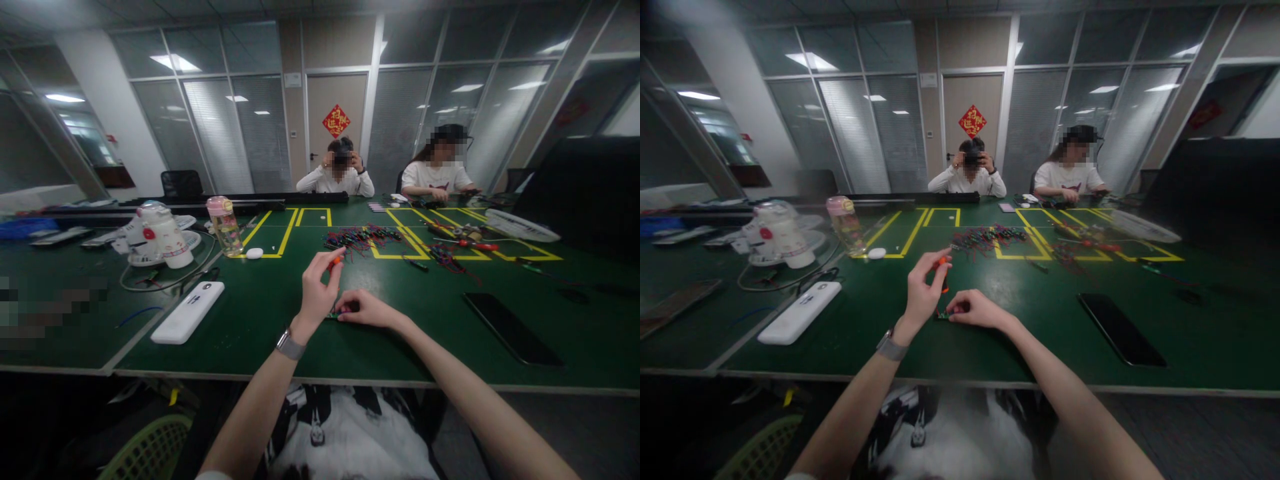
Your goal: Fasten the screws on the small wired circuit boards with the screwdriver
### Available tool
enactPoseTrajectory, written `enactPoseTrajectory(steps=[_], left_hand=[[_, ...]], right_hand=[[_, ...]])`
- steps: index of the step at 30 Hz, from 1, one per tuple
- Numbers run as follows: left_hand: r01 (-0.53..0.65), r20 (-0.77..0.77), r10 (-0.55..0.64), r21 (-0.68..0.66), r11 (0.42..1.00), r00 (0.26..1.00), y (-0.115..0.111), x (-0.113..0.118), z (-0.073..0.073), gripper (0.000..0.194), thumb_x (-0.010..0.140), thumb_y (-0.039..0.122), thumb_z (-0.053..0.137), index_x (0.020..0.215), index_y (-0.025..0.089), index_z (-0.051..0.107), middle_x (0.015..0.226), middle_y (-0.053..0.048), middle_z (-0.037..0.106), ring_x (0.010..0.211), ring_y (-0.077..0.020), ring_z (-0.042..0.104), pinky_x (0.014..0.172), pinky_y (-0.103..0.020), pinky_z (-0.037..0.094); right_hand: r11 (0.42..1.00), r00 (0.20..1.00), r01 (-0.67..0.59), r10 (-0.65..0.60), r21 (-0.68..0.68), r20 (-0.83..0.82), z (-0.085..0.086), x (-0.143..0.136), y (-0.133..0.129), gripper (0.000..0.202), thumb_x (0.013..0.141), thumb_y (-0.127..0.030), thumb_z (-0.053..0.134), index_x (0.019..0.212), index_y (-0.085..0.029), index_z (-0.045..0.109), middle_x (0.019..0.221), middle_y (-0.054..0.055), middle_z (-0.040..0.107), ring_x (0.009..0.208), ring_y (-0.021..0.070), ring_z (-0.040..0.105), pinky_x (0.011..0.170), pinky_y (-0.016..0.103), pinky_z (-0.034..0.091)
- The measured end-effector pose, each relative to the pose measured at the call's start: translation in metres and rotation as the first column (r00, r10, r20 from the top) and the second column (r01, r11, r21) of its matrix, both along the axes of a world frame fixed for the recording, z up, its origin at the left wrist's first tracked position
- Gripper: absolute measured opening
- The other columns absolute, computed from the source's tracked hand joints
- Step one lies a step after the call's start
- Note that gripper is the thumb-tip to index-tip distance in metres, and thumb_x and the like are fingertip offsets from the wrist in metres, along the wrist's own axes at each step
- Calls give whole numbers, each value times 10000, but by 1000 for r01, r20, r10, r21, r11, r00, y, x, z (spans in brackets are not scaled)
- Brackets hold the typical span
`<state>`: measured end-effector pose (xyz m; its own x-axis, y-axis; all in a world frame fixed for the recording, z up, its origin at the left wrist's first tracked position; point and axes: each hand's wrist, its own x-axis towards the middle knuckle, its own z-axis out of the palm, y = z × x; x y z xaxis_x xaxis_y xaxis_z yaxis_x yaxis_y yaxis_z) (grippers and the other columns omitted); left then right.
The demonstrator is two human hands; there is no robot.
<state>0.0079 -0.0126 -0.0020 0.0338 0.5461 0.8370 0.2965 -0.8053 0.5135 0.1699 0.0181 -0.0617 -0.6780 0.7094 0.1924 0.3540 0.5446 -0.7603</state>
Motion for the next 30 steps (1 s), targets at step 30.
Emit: enactPoseTrajectory(steps=[30], left_hand=[[-33,-2,33,-1,999,999,0,1,-1,293,987,214,390,1192,202,600,1095,-77,641,948,-155,630,839,-301,508]], right_hand=[[999,1000,2,-2,52,5,1,-1,-2,201,783,-253,670,922,-118,723,731,23,608,650,131,522,621,244,422]])
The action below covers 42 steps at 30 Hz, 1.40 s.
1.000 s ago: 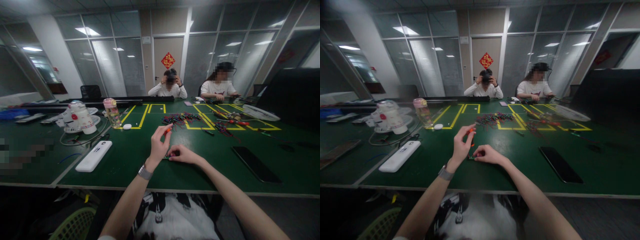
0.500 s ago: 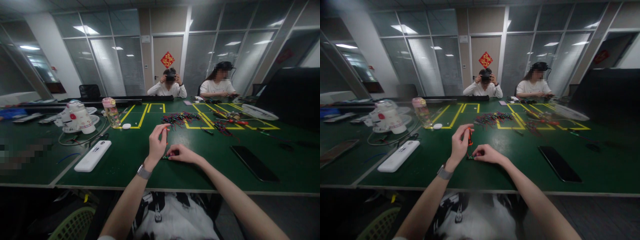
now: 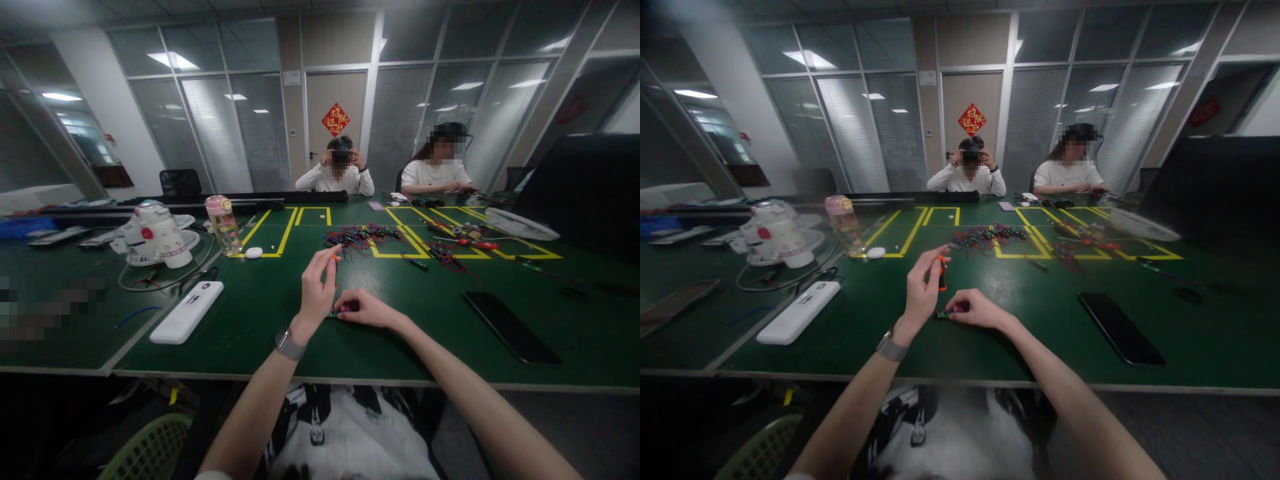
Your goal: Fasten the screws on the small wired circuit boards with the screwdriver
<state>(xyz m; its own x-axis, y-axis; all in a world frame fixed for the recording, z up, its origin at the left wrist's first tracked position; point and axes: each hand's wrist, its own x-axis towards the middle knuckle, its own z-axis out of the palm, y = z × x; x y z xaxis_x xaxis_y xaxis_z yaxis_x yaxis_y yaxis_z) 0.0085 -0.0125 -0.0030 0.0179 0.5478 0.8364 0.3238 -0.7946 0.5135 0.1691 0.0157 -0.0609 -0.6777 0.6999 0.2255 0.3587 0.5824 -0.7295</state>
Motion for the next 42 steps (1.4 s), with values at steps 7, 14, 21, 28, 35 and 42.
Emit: enactPoseTrajectory(steps=[7,14,21,28,35,42], left_hand=[[-205,-177,249,232,951,952,4,-4,-2,146,932,250,539,1039,178,608,882,-46,621,812,-154,580,739,-270,461],[-407,-338,654,568,715,677,3,-8,0,139,924,291,535,943,174,608,697,-40,556,660,-180,483,603,-312,304],[-415,-326,655,565,713,682,3,-6,-3,147,934,285,509,972,180,606,709,-45,571,667,-182,484,620,-322,299],[-408,-304,614,528,745,729,4,-4,-3,148,929,274,517,964,175,621,721,-50,586,677,-183,507,624,-312,326],[-344,-319,482,403,848,816,1,-6,-3,282,945,200,404,1132,153,609,930,-109,666,841,-208,596,749,-329,436],[-200,-150,240,240,950,959,0,-2,-3,274,952,172,428,1193,176,558,1065,-94,651,988,-182,612,874,-321,494]], right_hand=[[1000,1000,0,0,3,-7,0,0,1,198,775,-249,684,920,-122,725,767,36,639,670,138,538,634,247,435],[1000,1000,-11,11,-17,-20,-1,0,2,174,776,-245,680,896,-126,722,737,27,634,638,129,525,617,246,436],[1000,1000,-9,8,-21,-17,0,-1,1,170,773,-266,682,872,-133,723,693,9,606,619,125,513,602,242,431],[999,1000,-27,27,-35,-11,1,0,0,178,780,-242,664,902,-126,723,774,38,661,657,138,548,634,254,448],[999,1000,-22,22,-30,-9,2,1,-1,192,794,-257,663,924,-131,727,769,32,651,662,135,540,634,251,444],[999,1000,-10,10,-35,-13,0,2,1,206,781,-261,679,932,-129,723,757,30,642,661,136,537,626,250,445]])
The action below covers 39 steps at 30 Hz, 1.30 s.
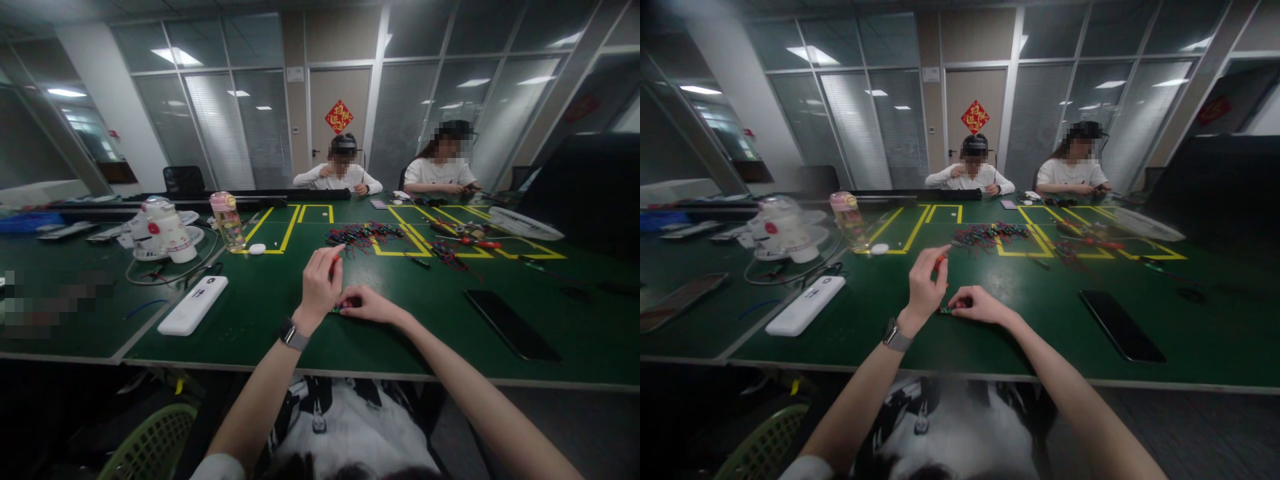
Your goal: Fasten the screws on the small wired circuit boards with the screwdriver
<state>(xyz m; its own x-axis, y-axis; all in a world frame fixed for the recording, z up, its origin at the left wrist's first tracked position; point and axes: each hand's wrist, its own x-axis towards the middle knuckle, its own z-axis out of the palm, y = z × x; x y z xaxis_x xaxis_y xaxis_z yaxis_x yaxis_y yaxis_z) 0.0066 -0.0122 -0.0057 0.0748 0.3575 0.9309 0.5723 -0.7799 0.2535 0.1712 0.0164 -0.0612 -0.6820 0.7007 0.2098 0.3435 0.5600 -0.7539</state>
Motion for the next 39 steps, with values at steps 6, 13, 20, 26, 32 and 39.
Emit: enactPoseTrajectory(steps=[6,13,20,26,32,39], left_hand=[[-29,30,29,6,1000,999,0,2,0,129,918,264,567,1008,175,592,896,-49,641,834,-161,610,760,-274,490],[-324,-393,324,68,944,861,-9,-1,21,222,940,220,487,1119,114,565,1030,-128,660,916,-247,591,776,-356,438],[-437,-708,311,3,899,634,-31,0,53,211,951,201,467,1136,140,549,1027,-88,647,883,-224,593,735,-331,445],[-712,-717,518,43,700,467,-43,17,48,339,955,133,375,1261,98,516,1179,-172,604,920,-270,601,719,-368,461],[-701,-698,498,-7,714,515,-41,13,45,369,942,121,398,1297,106,497,1181,-156,608,914,-257,611,735,-364,474],[-501,-512,344,-206,841,787,-27,-3,41,314,979,166,353,1198,114,572,1136,-127,664,960,-245,637,806,-360,489]], right_hand=[[1000,1000,-6,6,17,5,1,-1,0,202,781,-271,677,923,-135,725,791,37,653,672,138,542,629,249,436],[1000,1000,-13,12,21,11,4,-2,-2,205,792,-273,671,926,-129,727,760,28,641,635,127,507,608,242,420],[1000,1000,-15,15,20,7,4,-2,-2,166,779,-235,666,891,-123,715,753,23,621,646,128,508,615,242,420],[1000,1000,-10,10,18,7,5,-3,-4,165,781,-248,674,877,-120,716,730,12,596,636,123,484,607,238,407],[999,1000,-17,17,28,17,4,-3,-3,145,777,-235,668,849,-118,714,700,3,564,627,119,468,611,240,402],[999,1000,-9,8,42,24,4,-2,-1,203,782,-263,675,921,-126,730,788,42,637,680,140,530,636,252,426]])
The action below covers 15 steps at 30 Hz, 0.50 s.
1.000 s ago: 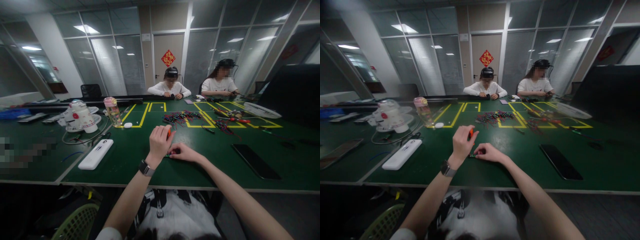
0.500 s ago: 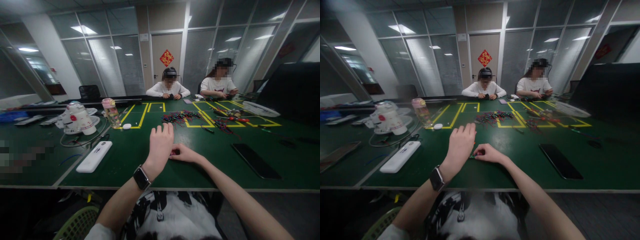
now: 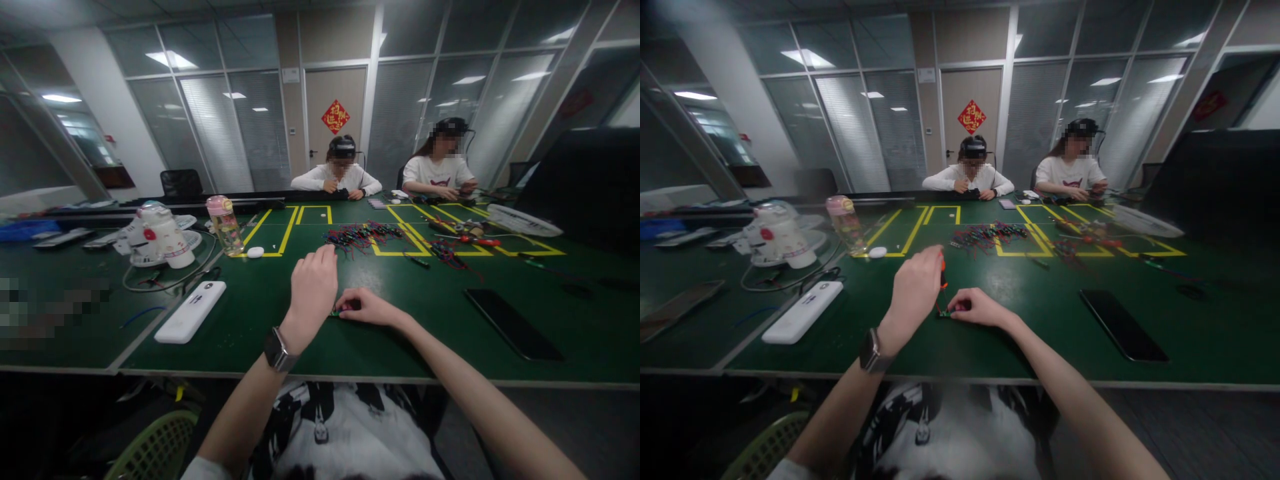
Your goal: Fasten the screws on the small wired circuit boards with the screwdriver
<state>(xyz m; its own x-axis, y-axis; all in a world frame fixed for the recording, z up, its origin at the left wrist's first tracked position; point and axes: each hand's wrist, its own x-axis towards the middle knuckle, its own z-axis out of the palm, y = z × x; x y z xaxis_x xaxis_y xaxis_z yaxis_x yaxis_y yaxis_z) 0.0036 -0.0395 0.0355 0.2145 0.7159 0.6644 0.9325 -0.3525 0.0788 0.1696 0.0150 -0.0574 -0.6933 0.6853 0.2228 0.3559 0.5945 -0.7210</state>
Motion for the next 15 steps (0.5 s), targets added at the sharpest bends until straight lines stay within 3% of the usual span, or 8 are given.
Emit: enactPoseTrajectory(steps=[2,4,6,7,9,11,15], left_hand=[[160,231,-152,-16,987,961,6,-3,-3,292,985,198,373,1156,146,605,1128,-86,684,990,-213,646,879,-338,486],[300,449,-267,-2,954,853,11,-4,-7,294,990,225,371,1131,172,624,1114,-65,697,1007,-183,652,899,-304,489],[404,575,-328,-4,915,750,15,-3,-12,330,1001,231,325,1133,162,619,1082,-67,711,982,-164,671,854,-277,514],[416,583,-341,7,909,737,16,-3,-15,341,1003,232,311,1137,154,615,1073,-73,714,975,-166,677,847,-283,520],[314,465,-310,72,947,829,17,-1,-19,326,995,236,343,1157,147,612,1148,-100,690,1065,-203,648,925,-348,495],[167,239,-210,187,968,948,18,0,-23,312,976,231,402,1186,128,609,1235,-137,648,1189,-269,577,1042,-469,400],[52,-31,-44,336,940,999,18,1,-26,325,961,180,424,1233,120,591,1245,-146,642,1217,-299,548,1084,-562,309]], right_hand=[[1000,1000,6,-6,-4,12,0,0,0,207,787,-263,671,929,-126,731,812,51,650,686,142,538,626,251,422],[1000,1000,9,-9,-7,18,1,0,0,211,789,-266,670,937,-127,730,824,53,653,687,142,542,623,250,421],[1000,1000,8,-8,-12,16,2,0,-1,211,787,-264,671,937,-127,729,813,48,647,684,141,543,627,251,424],[1000,1000,7,-7,-16,14,2,0,-1,210,786,-261,671,936,-127,729,804,45,642,682,141,543,628,251,425],[1000,1000,9,-9,-27,12,2,0,-1,209,783,-259,671,932,-126,729,786,41,632,677,140,538,623,250,422],[999,1000,15,-15,-35,2,1,0,-1,211,776,-264,677,925,-124,729,772,38,625,670,140,531,620,250,421],[999,1000,19,-19,-26,-5,-1,0,0,209,770,-268,683,915,-125,732,765,35,617,667,138,524,628,253,423]])
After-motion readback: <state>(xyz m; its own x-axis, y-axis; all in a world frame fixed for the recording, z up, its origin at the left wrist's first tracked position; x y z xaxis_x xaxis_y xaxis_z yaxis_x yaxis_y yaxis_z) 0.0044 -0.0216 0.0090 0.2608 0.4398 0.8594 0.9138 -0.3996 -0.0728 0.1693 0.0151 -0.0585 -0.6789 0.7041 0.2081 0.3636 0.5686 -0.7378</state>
